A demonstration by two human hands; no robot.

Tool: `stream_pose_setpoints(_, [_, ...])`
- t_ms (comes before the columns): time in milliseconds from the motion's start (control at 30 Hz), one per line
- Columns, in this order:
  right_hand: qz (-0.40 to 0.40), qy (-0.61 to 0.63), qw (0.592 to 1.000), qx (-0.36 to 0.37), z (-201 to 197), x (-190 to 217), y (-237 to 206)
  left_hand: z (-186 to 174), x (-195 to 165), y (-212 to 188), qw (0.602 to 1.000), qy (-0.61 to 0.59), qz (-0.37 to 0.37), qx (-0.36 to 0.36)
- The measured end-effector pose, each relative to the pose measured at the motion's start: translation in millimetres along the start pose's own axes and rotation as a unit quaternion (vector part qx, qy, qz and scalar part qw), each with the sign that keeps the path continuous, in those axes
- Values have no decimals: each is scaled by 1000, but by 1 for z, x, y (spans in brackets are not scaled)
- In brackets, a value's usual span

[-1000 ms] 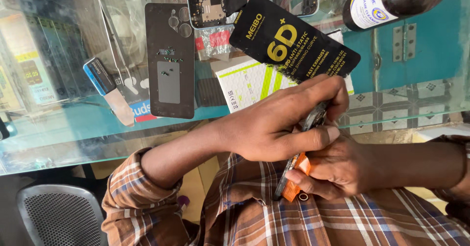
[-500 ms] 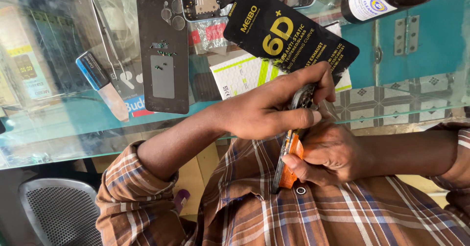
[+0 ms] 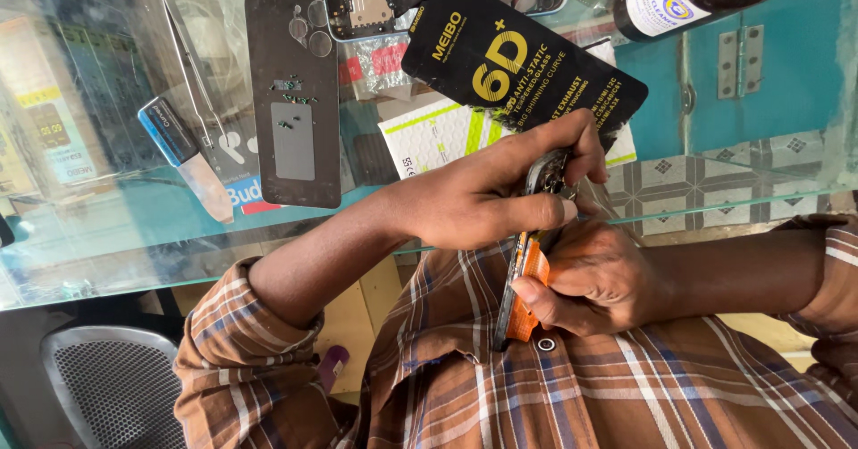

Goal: The person holds a disassembled smartphone and pours liquid from a dark bottle onto its frame and battery area, then works the liquid around the edges. They peel the old black back cover and adhesive away from the phone body by hand, continuing to apply liquid around the frame.

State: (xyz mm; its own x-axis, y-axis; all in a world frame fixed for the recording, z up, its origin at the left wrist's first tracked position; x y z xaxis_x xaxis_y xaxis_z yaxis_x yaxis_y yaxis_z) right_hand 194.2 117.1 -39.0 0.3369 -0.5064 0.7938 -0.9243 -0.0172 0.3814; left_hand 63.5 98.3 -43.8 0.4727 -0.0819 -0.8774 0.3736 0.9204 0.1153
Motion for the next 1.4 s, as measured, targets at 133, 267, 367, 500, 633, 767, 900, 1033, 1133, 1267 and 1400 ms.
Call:
stream_pose_setpoints(133, [11,-4,1000,7,2,-1,1,-1,-3,-1,1000,2,-16,-3])
stream_pose_setpoints(267, [16,18,999,22,4,-3,-1,-1,-7,0,999,-15,-32,-11])
stream_pose_setpoints(367, [16,24,999,17,4,-5,-3,1,-8,3,999,-24,-39,-10])
stream_pose_setpoints(500, [19,44,998,35,5,-8,-7,3,-10,5,999,-10,-33,-16])
stream_pose_setpoints(633, [13,28,999,19,3,-7,-7,4,-9,5,999,-32,-38,-22])
stream_pose_setpoints(767, [15,46,999,21,0,-5,-1,4,-6,4,998,-38,-38,-24])
stream_pose_setpoints(900, [-10,40,999,9,-10,-1,6,2,-4,1,999,0,-24,-24])
stream_pose_setpoints(1033, [22,89,993,80,-6,-6,5,1,-1,-1,1000,14,-1,-17])
stream_pose_setpoints(1133, [30,75,994,77,-4,-9,2,1,2,-2,999,24,7,-21])
stream_pose_setpoints(1267, [11,65,996,56,-2,-9,-1,1,2,-2,999,32,9,-20])
stream_pose_setpoints(1400, [9,72,996,55,-1,-7,-1,3,-1,-1,1000,16,9,-19])
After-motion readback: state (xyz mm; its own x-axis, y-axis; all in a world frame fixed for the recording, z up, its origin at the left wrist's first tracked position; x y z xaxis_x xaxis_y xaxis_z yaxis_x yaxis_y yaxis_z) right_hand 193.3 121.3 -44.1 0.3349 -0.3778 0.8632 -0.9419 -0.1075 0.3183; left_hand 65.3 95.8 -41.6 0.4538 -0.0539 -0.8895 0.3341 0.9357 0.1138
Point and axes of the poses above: each hand's wrist, its own y-axis towards the middle knuckle, its own z-axis out of the palm, x = y × z, the point moved 6 cm from there along y, towards the middle knuckle, and after that the axes turned 14 degrees about -y, right-handed, at the moved point
